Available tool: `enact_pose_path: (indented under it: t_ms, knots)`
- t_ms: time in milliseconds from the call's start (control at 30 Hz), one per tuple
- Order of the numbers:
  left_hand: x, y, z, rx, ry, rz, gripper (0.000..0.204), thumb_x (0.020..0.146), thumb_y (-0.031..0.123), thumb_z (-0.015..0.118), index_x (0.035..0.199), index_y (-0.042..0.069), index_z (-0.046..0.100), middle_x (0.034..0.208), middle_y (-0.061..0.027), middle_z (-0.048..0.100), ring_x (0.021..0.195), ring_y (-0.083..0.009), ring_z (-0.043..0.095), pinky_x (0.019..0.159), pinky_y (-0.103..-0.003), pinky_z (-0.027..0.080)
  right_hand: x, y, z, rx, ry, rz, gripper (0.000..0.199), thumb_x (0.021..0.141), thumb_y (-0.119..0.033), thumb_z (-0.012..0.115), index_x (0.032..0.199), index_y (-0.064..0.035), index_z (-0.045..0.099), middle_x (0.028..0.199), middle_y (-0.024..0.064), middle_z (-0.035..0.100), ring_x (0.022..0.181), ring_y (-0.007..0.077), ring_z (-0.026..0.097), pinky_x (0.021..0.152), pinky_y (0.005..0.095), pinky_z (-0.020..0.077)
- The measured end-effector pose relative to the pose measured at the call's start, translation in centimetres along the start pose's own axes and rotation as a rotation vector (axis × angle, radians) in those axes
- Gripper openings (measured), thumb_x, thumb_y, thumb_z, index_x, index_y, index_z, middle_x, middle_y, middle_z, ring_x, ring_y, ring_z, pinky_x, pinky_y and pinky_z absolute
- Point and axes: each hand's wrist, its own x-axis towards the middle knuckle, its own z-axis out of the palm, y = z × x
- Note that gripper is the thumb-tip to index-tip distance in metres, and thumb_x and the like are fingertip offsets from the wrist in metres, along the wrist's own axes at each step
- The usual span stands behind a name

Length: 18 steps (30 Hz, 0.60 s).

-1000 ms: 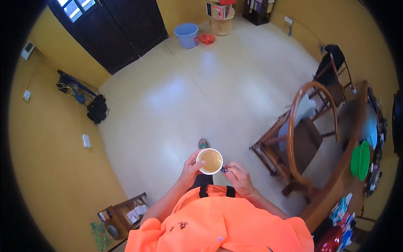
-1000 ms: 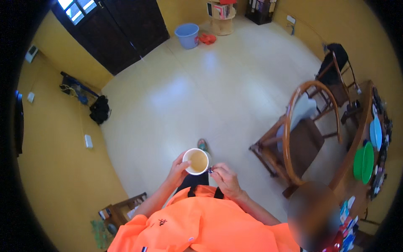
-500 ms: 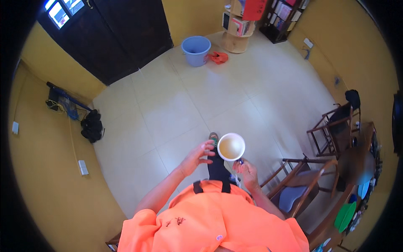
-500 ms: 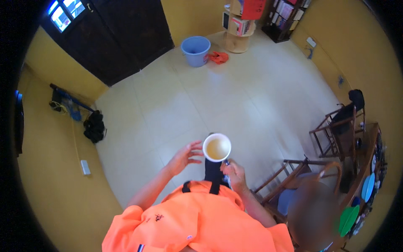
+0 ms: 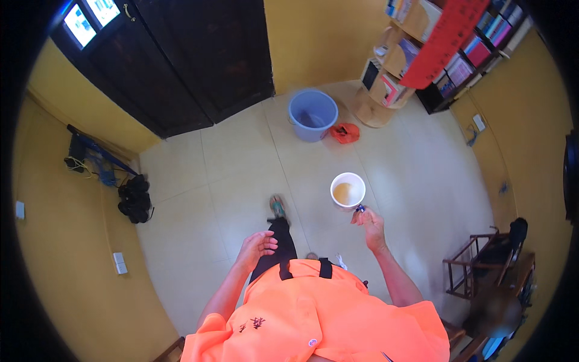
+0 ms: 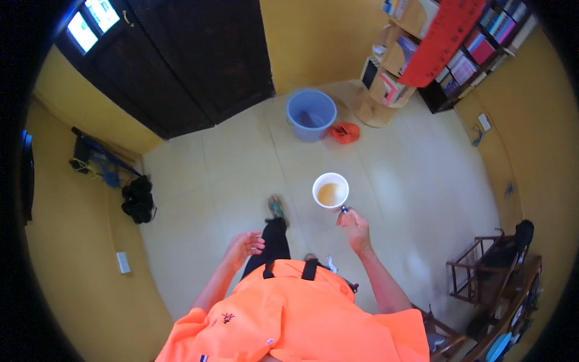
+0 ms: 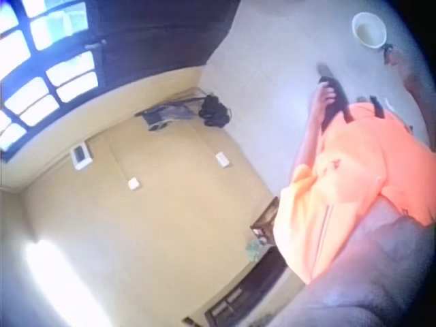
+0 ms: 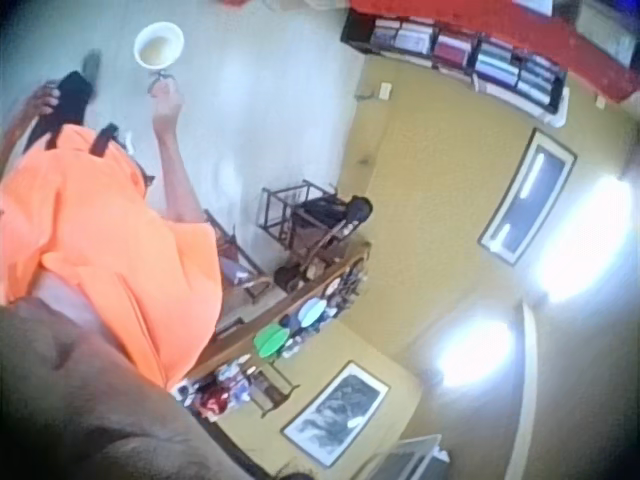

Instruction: The person moves from a desk area to a dining table, picks up a mug, and washes it in a blue basin using a cloth. They scrub the inside and outside of the mug, rinse it, and dry it with a cloth before placing it on the table.

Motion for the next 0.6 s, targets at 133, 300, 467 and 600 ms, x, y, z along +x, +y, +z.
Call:
enact_pose_path:
  t_ms: [133,300,467,600]
  knots:
    - [8.9,5.8,-2.8,-0.038,0.048,-0.009,0.033,0.095,0.027,0.048,0.114,0.001,0.055,0.094,-0.0099,0.065,0.083,-0.0172,0.064,0.072,-0.030,0.052,14.5,3.7,0.1,-0.137,-0.006,0.098,0.037,0.098,-0.029,0.043,0.069,-0.0055,0.047,0.069,0.0040,0.051,0.068,0.0127,0.050,0.066,0.0274,0.0413]
    - [17.2,14.5,-6.1,-0.068,0.150,-0.023,0.033,0.094,0.027,0.050,0.114,0.001,0.055,0.093,-0.0097,0.064,0.082,-0.0172,0.064,0.071,-0.029,0.052,30.6,8.2,0.1,-0.337,0.016,0.198,0.038,0.097,-0.029,0.044,0.067,-0.0063,0.048,0.060,0.0017,0.049,0.057,0.0114,0.048,0.056,0.0266,0.0415]
    - [20.7,21.6,-9.3,-0.053,0.313,-0.034,0.033,0.094,0.025,0.050,0.114,0.001,0.055,0.092,-0.0108,0.064,0.081,-0.0186,0.064,0.070,-0.030,0.052,44.6,11.9,1.6,-0.657,-0.019,0.304,0.040,0.095,-0.036,0.046,0.076,-0.0034,0.059,0.061,0.0077,0.056,0.058,0.0159,0.056,0.055,0.0322,0.0465]
    - [23.6,23.5,-12.0,-0.104,0.503,-0.113,0.031,0.092,0.022,0.049,0.114,0.000,0.055,0.090,-0.0107,0.064,0.079,-0.0198,0.065,0.068,-0.030,0.053,55.2,15.7,2.6,-1.350,-0.239,0.428,0.046,0.093,-0.044,0.044,0.098,-0.0039,0.066,0.084,0.0148,0.068,0.082,0.0274,0.068,0.070,0.0414,0.0520]
